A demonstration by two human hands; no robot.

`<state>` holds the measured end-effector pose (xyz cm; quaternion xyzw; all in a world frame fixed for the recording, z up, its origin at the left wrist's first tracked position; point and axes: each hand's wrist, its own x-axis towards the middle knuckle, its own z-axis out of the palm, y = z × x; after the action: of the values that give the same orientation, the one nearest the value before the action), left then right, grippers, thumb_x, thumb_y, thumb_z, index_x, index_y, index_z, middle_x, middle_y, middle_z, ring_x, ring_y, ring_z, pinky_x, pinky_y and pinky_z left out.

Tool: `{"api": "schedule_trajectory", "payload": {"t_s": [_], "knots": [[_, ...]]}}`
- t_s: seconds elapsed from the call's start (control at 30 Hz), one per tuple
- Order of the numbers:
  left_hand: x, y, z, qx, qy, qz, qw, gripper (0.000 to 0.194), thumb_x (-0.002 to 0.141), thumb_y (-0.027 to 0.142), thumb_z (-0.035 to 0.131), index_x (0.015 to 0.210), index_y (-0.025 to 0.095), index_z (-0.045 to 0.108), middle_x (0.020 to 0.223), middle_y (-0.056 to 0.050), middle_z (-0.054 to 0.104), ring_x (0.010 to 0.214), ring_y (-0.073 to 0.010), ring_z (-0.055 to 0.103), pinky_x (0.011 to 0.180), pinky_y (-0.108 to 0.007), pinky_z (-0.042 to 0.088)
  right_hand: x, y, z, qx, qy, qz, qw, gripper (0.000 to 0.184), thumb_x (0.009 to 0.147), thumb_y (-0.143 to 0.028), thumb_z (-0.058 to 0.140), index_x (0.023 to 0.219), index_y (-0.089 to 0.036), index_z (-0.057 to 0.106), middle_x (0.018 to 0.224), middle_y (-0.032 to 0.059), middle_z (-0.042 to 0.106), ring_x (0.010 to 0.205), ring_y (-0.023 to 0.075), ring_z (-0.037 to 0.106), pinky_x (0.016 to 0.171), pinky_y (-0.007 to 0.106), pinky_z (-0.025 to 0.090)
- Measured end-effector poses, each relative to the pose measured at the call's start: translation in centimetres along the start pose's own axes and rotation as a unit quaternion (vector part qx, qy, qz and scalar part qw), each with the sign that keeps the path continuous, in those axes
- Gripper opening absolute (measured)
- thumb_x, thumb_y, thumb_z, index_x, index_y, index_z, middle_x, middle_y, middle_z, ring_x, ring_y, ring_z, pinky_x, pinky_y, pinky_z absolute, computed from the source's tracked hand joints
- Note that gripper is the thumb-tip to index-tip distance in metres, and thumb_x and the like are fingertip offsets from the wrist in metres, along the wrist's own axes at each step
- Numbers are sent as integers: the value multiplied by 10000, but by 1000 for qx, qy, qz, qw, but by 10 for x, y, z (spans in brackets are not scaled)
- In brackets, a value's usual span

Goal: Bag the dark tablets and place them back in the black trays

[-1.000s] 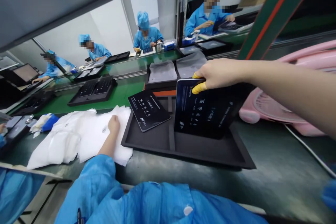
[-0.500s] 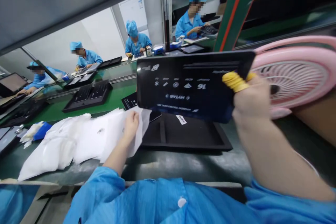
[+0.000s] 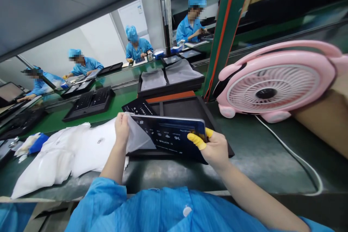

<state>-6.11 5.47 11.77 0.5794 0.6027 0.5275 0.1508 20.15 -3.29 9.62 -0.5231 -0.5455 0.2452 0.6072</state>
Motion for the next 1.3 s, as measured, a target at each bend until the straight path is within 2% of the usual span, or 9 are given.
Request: {"api": "schedule_trajectory", "payload": {"t_s": [0.17, 0.33, 0.47, 0.63, 0.87, 1.03, 1.13, 1.2, 1.3], "knots": [[-24, 31, 4, 16, -137, 103, 985, 169, 828, 318, 491, 789, 182, 583, 776, -24, 601, 788, -151, 566, 682, -266, 458, -2, 2, 10, 34, -31, -2, 999, 264, 609, -450, 661, 600, -187, 639, 534, 11, 571, 498, 158, 516, 487, 277, 423], [-68, 35, 22, 18, -199, 123, 972, 277, 861, 332, 474, 1094, 198, 541, 1137, -77, 541, 951, -161, 550, 810, -357, 479, 15, 28, 13, 128, 99, 98, 982, 356, 575, -490, 679, 710, -163, 643, 627, 18, 620, 575, 158, 537, 562, 292, 455], [-59, 51, 36, 14, -223, 144, 964, 270, 861, 327, 476, 1089, 201, 545, 1133, -76, 544, 949, -160, 552, 808, -350, 480, 23, 38, 22, 182, 173, 92, 964, 373, 594, -491, 668, 754, -157, 627, 691, 31, 638, 629, 160, 553, 632, 314, 466], [-21, 93, 64, 4, -249, 185, 951, 200, 844, 343, 495, 899, 196, 618, 908, -35, 619, 851, -160, 577, 725, -275, 477, 21, 27, 47, 190, 94, 77, 974, 290, 602, -426, 673, 726, -169, 624, 679, 32, 641, 646, 179, 564, 644, 315, 472], [-55, 115, 84, 2, -326, 258, 909, 238, 835, 353, 507, 990, 188, 584, 1021, -66, 586, 884, -156, 566, 754, -310, 482, 31, 22, 51, 244, 71, 84, 964, 292, 610, -439, 583, 509, -190, 469, 500, -6, 530, 513, 142, 488, 513, 283, 451], [-3, 132, 47, 55, -268, 297, 915, 377, 609, 391, 713, 899, 171, 614, 936, -65, 613, 944, -231, 539, 806, -318, 436, 46, 2, 23, 231, 9, 57, 971, 235, 542, -371, 694, 610, -168, 595, 582, 8, 601, 580, 166, 543, 567, 295, 473], [29, 138, 33, 129, -317, 231, 911, 331, 533, 379, 742, 748, 154, 631, 718, -11, 617, 782, -212, 568, 720, -297, 445, 70, -22, -3, 163, -69, 9, 984, 285, 528, -399, 715, 643, -153, 627, 606, 9, 612, 593, 168, 554, 584, 291, 468], [33, 135, 33, 87, -347, 185, 915, 270, 571, 383, 710, 660, 144, 621, 613, 10, 592, 663, -174, 561, 639, -262, 444, 92, -39, -24, 116, -147, -22, 982, 359, 566, -485, 671, 691, -149, 643, 640, 11, 621, 623, 169, 568, 597, 284, 467], [22, 121, 40, -86, -254, 126, 955, 301, 612, 406, 679, 728, 131, 637, 683, -11, 637, 664, -169, 579, 601, -246, 447, 123, -58, -59, 24, -286, -71, 955, 476, 554, -571, 637, 804, -167, 653, 751, 11, 648, 733, 184, 598, 646, 278, 479]]}}
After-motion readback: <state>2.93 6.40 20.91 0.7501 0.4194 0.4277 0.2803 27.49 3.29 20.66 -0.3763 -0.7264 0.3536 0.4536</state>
